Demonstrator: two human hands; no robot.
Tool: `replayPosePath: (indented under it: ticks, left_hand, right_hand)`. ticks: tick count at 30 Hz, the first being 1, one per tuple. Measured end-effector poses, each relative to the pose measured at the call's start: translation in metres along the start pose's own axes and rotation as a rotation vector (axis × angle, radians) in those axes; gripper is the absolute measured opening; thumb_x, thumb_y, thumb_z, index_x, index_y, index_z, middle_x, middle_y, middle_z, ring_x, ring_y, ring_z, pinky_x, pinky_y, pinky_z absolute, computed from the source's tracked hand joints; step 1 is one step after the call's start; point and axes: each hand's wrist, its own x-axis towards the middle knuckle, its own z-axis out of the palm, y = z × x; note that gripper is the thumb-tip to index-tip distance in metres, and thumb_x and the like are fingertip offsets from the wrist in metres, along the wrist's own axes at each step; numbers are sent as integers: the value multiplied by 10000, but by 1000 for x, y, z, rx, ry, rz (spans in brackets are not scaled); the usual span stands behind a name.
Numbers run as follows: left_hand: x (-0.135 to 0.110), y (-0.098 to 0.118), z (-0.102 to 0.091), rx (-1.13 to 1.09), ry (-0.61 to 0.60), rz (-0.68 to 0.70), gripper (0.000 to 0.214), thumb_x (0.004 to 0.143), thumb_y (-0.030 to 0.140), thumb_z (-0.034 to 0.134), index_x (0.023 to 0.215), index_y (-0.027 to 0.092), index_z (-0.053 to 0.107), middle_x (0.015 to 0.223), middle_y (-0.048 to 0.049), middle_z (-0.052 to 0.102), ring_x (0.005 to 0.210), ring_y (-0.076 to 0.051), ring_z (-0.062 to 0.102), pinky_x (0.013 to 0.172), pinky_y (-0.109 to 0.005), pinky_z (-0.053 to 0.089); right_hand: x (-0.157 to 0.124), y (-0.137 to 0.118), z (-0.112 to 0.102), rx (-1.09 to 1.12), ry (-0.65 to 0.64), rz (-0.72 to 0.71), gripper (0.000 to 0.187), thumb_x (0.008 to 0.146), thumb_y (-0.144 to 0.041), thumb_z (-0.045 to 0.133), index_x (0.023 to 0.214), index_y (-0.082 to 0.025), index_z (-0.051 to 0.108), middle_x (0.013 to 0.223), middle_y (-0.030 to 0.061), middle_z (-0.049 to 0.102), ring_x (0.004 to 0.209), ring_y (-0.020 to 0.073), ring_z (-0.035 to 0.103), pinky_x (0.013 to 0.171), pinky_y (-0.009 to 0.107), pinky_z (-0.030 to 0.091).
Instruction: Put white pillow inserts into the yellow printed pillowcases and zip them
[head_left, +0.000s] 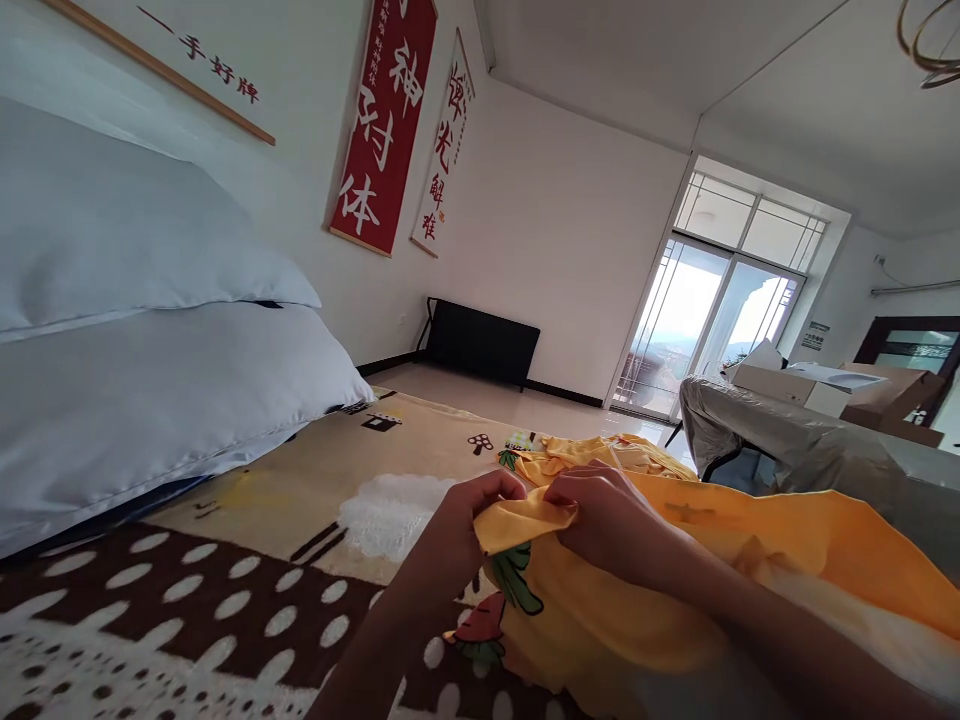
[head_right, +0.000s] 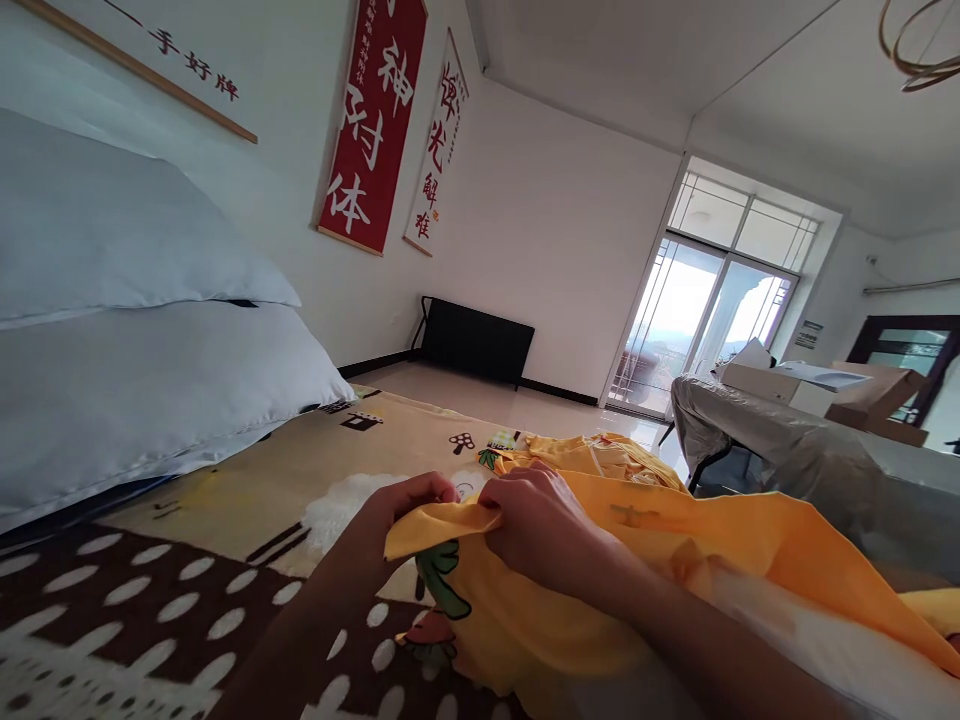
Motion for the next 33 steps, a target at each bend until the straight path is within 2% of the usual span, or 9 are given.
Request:
replayPosePath:
  ticks: [8, 11, 13, 18, 21, 24, 27, 30, 33]
  left_hand:
    - [7, -5, -3, -22, 7, 62, 273, 656, 275, 690, 769, 180, 460, 675, 49, 454, 598, -84, 403, 522, -174, 342]
    - [9, -10, -8, -11, -56, 70, 294, 672, 280, 699, 891, 190, 523, 763, 28, 522, 698, -117, 483, 620, -203, 410]
    - [11, -14, -9, 53, -83, 62, 195, 703, 287, 666, 826, 171, 570, 750, 16, 526, 712, -128, 487, 630, -212, 406]
    - [16, -19, -1, 148, 123, 113, 185, 702, 277, 592, 590, 156, 507, 563, 45, 402, 556, -97, 359, 520, -210, 314]
    - [16, -17, 5, 111, 192, 143, 41, 641, 188, 553, 628, 151, 540, 578, 40, 444, 572, -102, 395, 538, -209, 344]
    - [15, -18, 5, 14, 208, 123, 149, 611, 145, 510, 737, 138, 591, 661, 12, 529, 652, -131, 480, 599, -223, 410]
    - [16, -23, 1, -105, 193, 63, 128, 661, 229, 558, 734, 131, 593, 660, -8, 549, 655, -149, 517, 585, -233, 429]
    - [18, -29, -3, -124, 135, 6, 274, 715, 400, 628, 700, 130, 582, 645, -20, 563, 632, -150, 526, 571, -236, 433]
    - [20, -32, -7, -46, 71, 74, 328, 765, 450, 603, 680, 134, 586, 668, -28, 585, 652, -151, 524, 598, -244, 438]
  right_hand:
    - [7, -3, -1, 57, 127, 16, 215, 614, -33, 459, 655, -204, 335, 689, -18, 456, 612, 116, 377, 543, 217, 252]
    - [10, -2, -5, 16, 164, 52, 214, 588, -25, 431, 678, -206, 358, 695, -18, 464, 604, 124, 364, 547, 234, 243]
    - [12, -1, -7, -14, 162, 67, 192, 608, -39, 444, 697, -205, 406, 719, -15, 490, 608, 126, 374, 560, 243, 250]
    - [15, -4, -11, -79, 121, 28, 53, 736, -162, 544, 751, -202, 512, 825, 13, 567, 756, 159, 470, 702, 279, 309]
    - [18, -7, -6, 25, 78, 33, 75, 791, -161, 510, 734, -203, 484, 758, -5, 570, 722, 143, 475, 699, 266, 323]
    - [20, -8, 2, 156, 83, 70, 50, 808, -163, 480, 793, -210, 478, 770, -2, 575, 693, 139, 478, 634, 235, 340]
    - [20, -5, 9, 210, 117, 53, 122, 795, -134, 460, 879, -217, 491, 828, 7, 594, 719, 144, 497, 644, 228, 366]
    - [20, 2, 9, 215, 148, 18, 152, 803, -130, 446, 908, -219, 510, 808, -2, 608, 696, 139, 503, 655, 228, 376]
    - [21, 9, 5, 209, 131, -10, 88, 843, -199, 471, 890, -216, 544, 779, -8, 613, 684, 131, 509, 667, 227, 380]
